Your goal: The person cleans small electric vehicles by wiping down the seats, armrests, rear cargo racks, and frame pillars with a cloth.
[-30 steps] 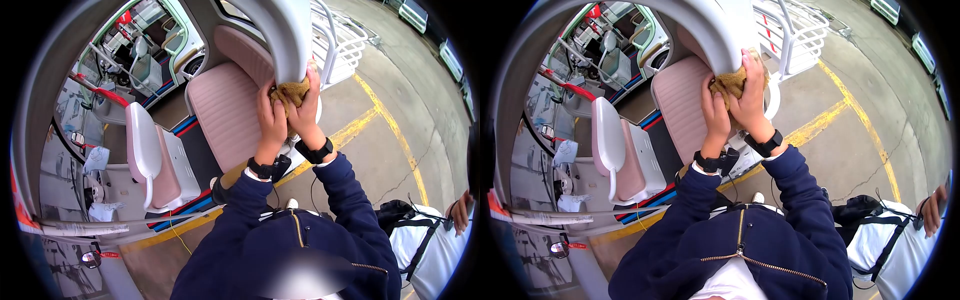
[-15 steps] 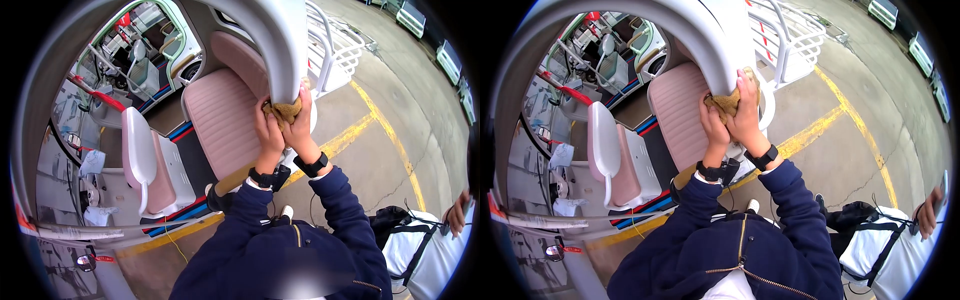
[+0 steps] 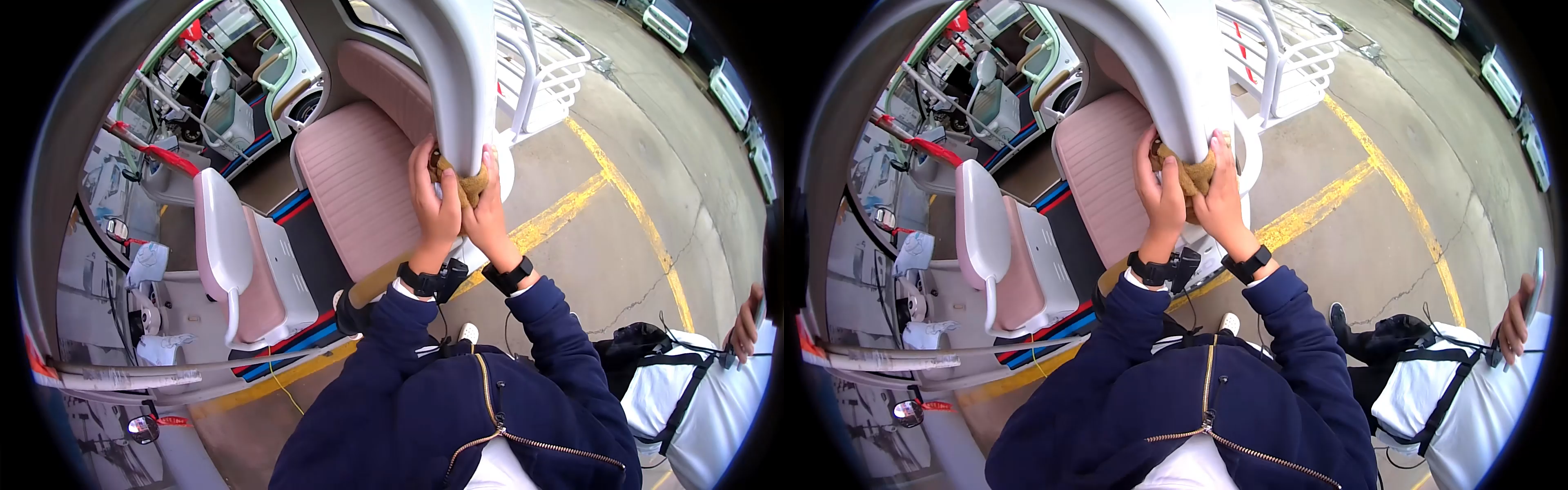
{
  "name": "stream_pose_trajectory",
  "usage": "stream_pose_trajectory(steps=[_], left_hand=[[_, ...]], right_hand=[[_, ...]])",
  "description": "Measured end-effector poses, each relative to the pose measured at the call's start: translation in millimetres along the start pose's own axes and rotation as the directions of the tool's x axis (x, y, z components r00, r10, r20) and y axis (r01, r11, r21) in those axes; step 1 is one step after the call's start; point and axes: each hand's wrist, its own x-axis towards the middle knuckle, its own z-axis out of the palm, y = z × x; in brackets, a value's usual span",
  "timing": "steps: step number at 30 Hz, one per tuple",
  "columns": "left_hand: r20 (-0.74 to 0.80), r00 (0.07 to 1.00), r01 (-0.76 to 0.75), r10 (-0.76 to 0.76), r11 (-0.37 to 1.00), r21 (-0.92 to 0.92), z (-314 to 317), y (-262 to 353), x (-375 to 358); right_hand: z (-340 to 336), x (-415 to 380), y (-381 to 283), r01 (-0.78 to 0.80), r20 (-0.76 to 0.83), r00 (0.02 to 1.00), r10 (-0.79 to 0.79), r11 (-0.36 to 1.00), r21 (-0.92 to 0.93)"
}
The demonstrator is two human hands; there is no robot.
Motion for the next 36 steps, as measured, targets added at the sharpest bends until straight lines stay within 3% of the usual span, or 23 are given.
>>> stream_pose_trajectory(steps=[5,9,13,17,19,21,33,36], left_hand=[[-0.008,0.997,-0.077,0.078,0.995,0.067,2,11,7],[-0.016,0.980,-0.197,0.199,0.978,0.064,3,25,20],[-0.046,0.957,-0.283,0.286,0.956,0.075,10,46,47],[-0.074,0.971,-0.227,0.229,0.973,0.034,25,49,67],[-0.053,0.984,-0.171,0.167,0.983,-0.064,29,44,71],[-0.052,0.978,-0.204,0.202,0.978,-0.035,31,40,70],[-0.050,0.995,-0.091,0.090,0.996,-0.019,28,8,36],[-0.013,0.999,0.048,-0.049,0.999,-0.004,22,-13,9]], right_hand=[[-7,6,-7,-0.123,0.078,0.990,0.116,0.988,0.093],[-23,30,-23,-0.003,0.012,1.000,0.002,0.993,0.119],[-33,78,-41,0.196,-0.167,0.970,-0.174,0.972,0.127],[-26,120,-49,0.298,-0.214,0.941,-0.262,0.942,0.157],[-11,125,-37,0.401,-0.313,0.886,-0.343,0.905,0.143],[-3,122,-34,0.424,-0.366,0.865,-0.342,0.890,0.170],[3,84,-17,0.353,-0.350,0.882,-0.315,0.934,0.051],[11,53,2,0.336,-0.298,0.898,-0.323,0.942,-0.009]])
